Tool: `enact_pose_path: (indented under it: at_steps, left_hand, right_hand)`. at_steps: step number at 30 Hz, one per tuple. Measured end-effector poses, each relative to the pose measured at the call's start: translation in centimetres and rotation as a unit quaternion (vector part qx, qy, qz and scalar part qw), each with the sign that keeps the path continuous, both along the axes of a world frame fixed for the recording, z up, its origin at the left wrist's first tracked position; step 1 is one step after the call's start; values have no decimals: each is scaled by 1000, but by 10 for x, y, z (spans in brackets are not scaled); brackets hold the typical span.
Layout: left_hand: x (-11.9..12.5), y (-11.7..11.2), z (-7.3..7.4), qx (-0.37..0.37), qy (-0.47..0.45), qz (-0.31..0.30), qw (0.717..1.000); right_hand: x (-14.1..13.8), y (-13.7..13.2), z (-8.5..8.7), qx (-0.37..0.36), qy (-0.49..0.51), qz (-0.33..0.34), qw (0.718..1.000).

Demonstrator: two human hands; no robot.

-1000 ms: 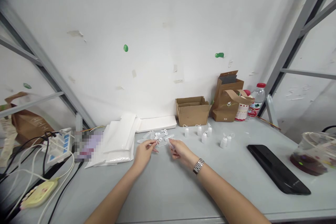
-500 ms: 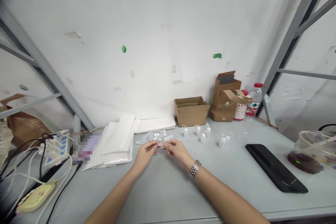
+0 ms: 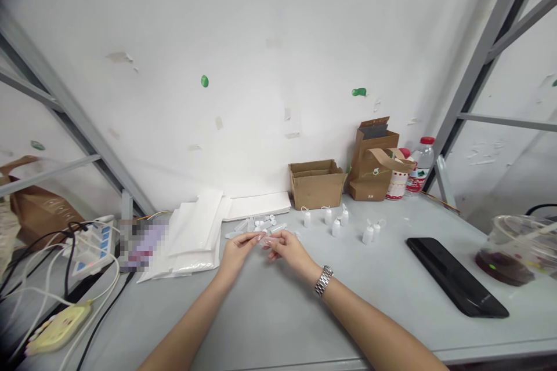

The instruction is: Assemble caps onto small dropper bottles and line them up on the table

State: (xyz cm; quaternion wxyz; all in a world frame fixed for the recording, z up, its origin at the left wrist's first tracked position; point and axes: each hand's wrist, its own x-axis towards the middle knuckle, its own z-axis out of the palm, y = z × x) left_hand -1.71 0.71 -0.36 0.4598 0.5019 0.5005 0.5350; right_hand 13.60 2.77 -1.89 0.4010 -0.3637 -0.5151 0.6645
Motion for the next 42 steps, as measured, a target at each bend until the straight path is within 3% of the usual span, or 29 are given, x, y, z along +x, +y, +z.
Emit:
enact_pose_path:
  at_steps: [3, 9, 14, 19, 26, 30, 33, 37, 42]
  left_hand:
    - [2, 0, 0, -9, -51, 4, 999]
    - [6, -1, -4, -40, -123, 73, 989]
    - [5, -2, -5, -46, -123, 19, 991]
    - [4, -3, -2, -27, -124, 5, 992]
    - [2, -1, -2, -21, -132, -51, 990]
    - [3, -1, -3, -43, -199, -73, 976]
    - [3, 0, -4, -65, -247, -87, 963]
    - [1, 1, -6, -71, -247, -91, 962]
    - [2, 1, -6, -62, -244, -82, 964]
  right_hand:
    - [0, -5, 2, -40, 37, 22, 998]
    - [1, -9, 3, -127, 140, 29, 982]
    - [0, -9, 4, -61, 94, 36, 993]
    - [-4, -13, 8, 7, 16, 38, 999]
    - [-3, -14, 5, -18, 49, 97, 994]
    - [-1, -13, 6, -27, 63, 119, 991]
    - [-1, -11, 8, -3, 32, 88, 996]
    - [-4, -11, 7, 89, -54, 1, 995]
    - [-7, -19, 4, 225, -156, -115, 955]
